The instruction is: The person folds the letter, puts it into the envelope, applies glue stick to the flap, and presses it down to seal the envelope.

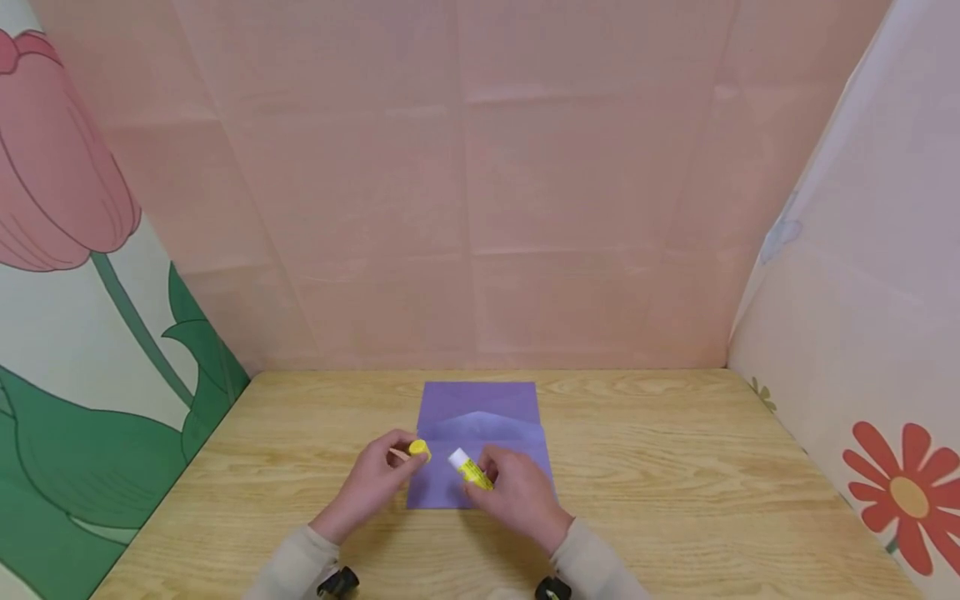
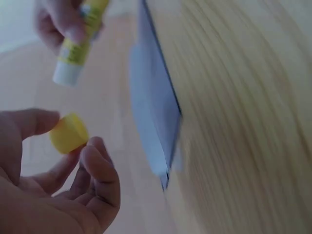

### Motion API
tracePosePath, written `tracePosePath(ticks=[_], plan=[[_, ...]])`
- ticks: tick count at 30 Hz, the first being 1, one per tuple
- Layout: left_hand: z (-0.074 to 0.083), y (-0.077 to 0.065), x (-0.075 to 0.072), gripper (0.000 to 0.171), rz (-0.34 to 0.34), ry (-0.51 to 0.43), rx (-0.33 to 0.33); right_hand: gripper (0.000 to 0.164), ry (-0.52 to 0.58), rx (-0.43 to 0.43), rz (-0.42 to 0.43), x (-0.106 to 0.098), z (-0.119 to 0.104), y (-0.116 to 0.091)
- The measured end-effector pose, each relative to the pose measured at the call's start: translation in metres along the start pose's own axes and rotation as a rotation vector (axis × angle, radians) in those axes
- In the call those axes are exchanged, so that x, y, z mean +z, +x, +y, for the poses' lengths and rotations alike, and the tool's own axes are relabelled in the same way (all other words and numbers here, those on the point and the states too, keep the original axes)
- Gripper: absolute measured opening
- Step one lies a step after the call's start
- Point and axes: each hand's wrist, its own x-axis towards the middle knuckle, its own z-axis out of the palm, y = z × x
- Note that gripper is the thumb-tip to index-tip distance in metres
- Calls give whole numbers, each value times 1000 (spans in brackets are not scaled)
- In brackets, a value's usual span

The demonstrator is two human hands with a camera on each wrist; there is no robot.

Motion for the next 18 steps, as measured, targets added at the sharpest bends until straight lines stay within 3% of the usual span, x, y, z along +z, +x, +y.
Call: tracePosePath(ticks=[4, 7, 13, 18], plan=[[-11, -1, -11, 25, -7, 270, 47, 23, 19, -3, 25, -1, 8, 1], [-16, -1, -21, 24, -22, 420, 31, 19, 42, -2, 36, -3, 13, 2], [-24, 4, -38, 21, -64, 497, -72, 15, 77, 40, 81, -6, 19, 4], [-29, 4, -43, 17, -64, 517, -77, 19, 94, 111, 94, -6, 22, 5]])
